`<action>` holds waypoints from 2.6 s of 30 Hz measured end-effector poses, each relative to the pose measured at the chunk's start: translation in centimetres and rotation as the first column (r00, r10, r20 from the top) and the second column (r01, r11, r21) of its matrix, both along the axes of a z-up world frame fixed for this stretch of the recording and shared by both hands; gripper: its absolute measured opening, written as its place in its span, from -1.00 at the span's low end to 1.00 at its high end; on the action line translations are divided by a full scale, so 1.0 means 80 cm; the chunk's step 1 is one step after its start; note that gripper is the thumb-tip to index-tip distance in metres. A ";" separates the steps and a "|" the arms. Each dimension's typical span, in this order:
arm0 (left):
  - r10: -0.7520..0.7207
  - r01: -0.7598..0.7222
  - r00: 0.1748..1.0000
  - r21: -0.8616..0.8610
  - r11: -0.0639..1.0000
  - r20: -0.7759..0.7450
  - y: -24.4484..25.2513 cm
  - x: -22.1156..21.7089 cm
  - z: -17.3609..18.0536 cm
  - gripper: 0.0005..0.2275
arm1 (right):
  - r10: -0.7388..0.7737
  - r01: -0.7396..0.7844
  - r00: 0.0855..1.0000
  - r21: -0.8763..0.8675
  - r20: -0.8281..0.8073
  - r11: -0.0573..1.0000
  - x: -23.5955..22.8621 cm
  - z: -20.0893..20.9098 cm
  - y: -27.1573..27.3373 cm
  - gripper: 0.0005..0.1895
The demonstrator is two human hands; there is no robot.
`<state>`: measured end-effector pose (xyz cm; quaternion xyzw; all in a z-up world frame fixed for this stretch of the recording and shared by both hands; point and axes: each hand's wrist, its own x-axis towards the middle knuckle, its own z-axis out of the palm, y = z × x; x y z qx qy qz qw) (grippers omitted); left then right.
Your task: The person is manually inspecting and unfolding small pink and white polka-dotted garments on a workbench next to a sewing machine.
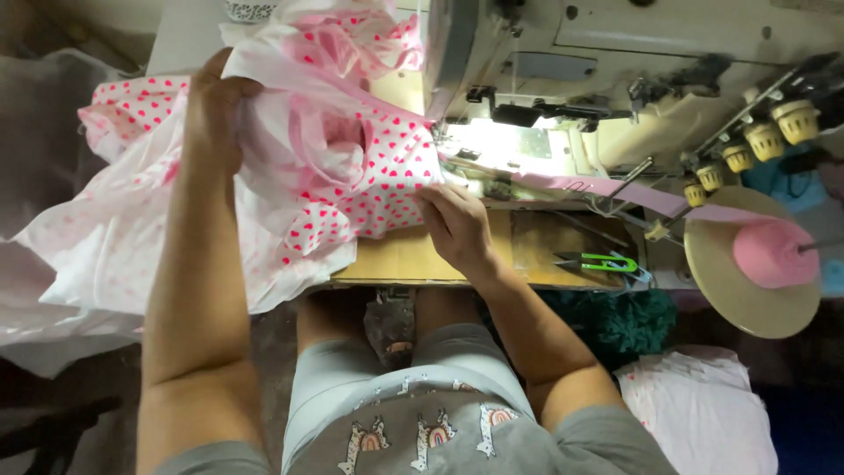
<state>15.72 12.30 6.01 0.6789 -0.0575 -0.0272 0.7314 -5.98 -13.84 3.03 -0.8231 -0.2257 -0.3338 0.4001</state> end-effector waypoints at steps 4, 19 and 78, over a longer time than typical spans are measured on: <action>-0.027 0.034 0.997 0.109 0.994 -0.066 0.018 -0.031 0.044 -0.81 | -0.088 0.092 0.996 -0.184 0.031 0.978 0.075 0.001 0.023 -0.82; -0.010 -0.143 0.891 0.299 0.943 0.455 -0.067 -0.096 -0.056 -0.86 | -0.114 0.265 0.894 0.306 -0.434 0.914 0.257 -0.093 0.009 -0.88; -0.072 -0.478 0.821 0.750 0.458 0.567 0.150 -0.265 -0.205 -0.97 | 0.090 -0.056 0.993 -0.351 0.081 0.935 0.074 -0.122 0.214 -0.62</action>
